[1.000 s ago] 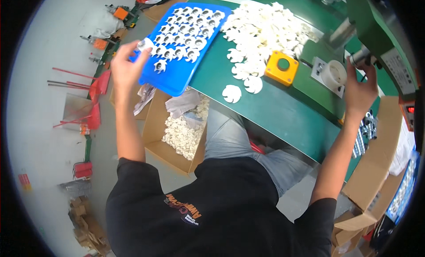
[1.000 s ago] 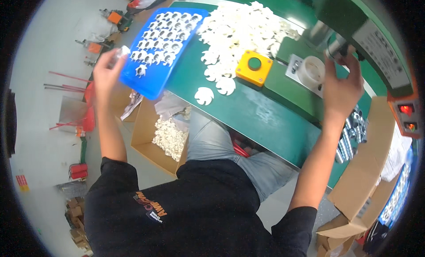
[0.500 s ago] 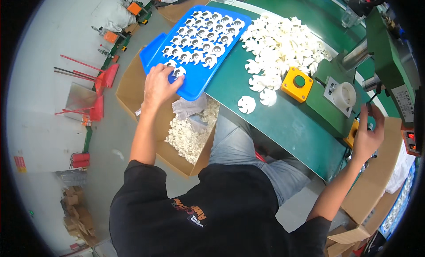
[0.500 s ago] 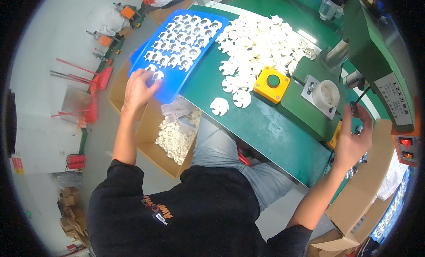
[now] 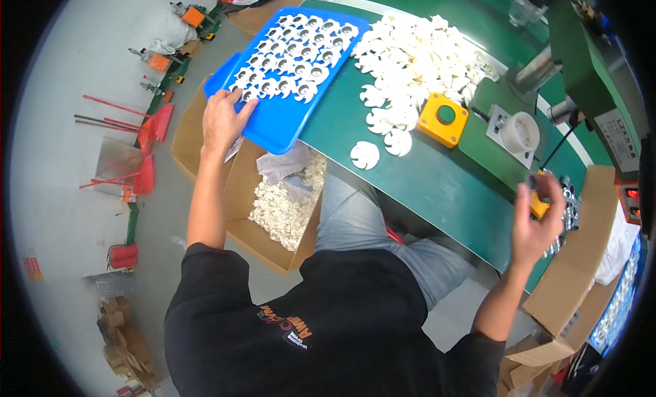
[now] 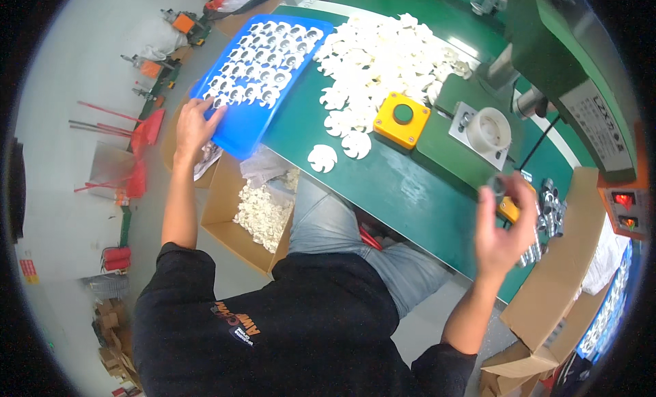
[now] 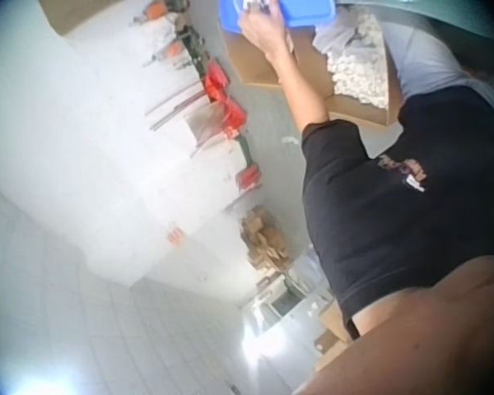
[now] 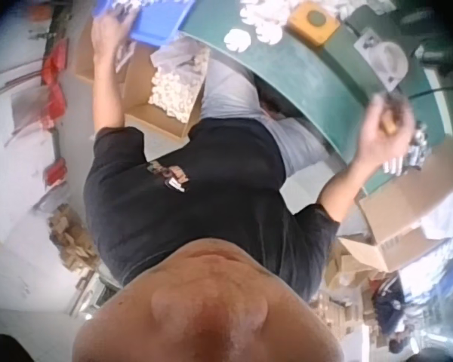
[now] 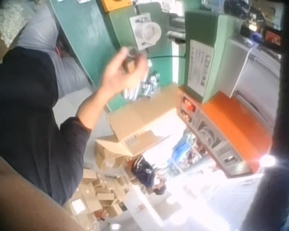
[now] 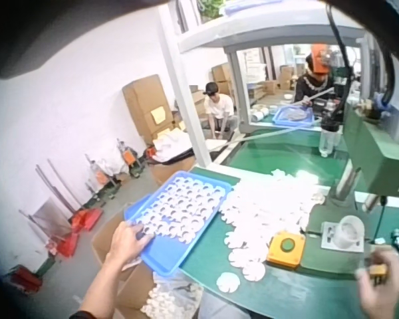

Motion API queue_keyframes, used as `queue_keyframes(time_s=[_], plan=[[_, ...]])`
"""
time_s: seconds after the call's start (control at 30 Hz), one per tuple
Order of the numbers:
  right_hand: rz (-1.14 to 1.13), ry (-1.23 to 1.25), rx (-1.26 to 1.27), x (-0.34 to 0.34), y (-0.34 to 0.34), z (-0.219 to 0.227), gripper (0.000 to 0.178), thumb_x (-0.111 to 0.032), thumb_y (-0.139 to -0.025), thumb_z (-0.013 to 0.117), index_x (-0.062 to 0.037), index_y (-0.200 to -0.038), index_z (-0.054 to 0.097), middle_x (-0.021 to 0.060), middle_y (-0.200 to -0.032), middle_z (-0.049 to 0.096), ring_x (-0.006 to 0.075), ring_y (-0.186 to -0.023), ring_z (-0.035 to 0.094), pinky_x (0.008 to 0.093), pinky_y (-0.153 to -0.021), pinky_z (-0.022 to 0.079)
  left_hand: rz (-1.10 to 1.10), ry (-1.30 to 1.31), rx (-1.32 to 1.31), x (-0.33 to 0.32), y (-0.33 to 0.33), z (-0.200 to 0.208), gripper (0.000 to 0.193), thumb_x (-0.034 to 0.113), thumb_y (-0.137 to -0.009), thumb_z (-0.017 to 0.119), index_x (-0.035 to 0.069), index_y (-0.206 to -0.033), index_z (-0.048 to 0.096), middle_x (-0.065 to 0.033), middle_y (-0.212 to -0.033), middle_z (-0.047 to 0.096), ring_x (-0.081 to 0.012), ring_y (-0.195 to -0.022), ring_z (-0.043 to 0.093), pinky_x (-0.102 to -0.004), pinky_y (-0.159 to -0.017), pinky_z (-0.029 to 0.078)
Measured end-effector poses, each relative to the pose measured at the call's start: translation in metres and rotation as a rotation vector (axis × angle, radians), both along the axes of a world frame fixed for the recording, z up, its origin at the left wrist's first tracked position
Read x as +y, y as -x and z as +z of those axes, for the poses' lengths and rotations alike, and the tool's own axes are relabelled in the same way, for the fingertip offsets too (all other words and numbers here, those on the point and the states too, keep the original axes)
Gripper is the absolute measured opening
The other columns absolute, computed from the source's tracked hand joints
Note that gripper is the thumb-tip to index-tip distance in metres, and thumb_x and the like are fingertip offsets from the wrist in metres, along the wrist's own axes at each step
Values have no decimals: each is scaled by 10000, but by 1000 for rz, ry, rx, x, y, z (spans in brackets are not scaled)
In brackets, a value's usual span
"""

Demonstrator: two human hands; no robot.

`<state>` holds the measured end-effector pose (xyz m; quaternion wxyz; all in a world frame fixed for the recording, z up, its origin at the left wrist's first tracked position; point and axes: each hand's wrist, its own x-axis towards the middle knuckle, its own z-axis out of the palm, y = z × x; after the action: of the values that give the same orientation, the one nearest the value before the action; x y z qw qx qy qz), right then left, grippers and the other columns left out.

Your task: Use an assembly press machine to join small plastic and metal components.

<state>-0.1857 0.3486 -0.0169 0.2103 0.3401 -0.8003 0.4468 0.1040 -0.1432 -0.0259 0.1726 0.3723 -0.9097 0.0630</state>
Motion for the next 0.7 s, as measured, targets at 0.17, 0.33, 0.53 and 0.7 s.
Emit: queue_keyframes(time_s=[0.17, 0.33, 0.53, 0.7], plan=[[303, -159, 55, -21, -36, -15, 496, -36, -739, 867, 11, -1193, 671, 152, -998, 709, 323, -878, 665, 415, -784, 535, 4, 122, 46, 12, 14, 4, 505, 429, -899, 791, 11, -1183, 777, -170, -1022, 681, -344, -969, 662, -443, -876, 537], [329, -355, 51, -28, -50, -32, 421, -56, -749, 854, -13, -1137, 697, 108, -1070, 729, 323, -1045, 658, 434, -886, 508, -461, -166, 252, 85, 62, 13, 328, 230, -882, 820, 4, -1114, 775, -146, -978, 678, -309, -930, 658, -392, -827, 535], [306, -373, 31, -25, -50, -26, 389, -60, -754, 845, -13, -1112, 700, 110, -1166, 722, 348, -1178, 638, 458, -979, 507, -737, -317, 235, 163, 128, 20, 363, 146, -841, 827, 23, -1171, 737, -116, -1123, 663, -306, -1022, 635, -398, -898, 522], [260, -275, 36, -13, -44, -16, 358, -34, -731, 850, -16, -1060, 710, 116, -1115, 729, 338, -1118, 663, 452, -951, 524, -799, -377, 192, 154, 148, 18, 226, 130, -828, 815, 27, -1002, 712, -134, -948, 699, -342, -930, 657, -421, -834, 531]])
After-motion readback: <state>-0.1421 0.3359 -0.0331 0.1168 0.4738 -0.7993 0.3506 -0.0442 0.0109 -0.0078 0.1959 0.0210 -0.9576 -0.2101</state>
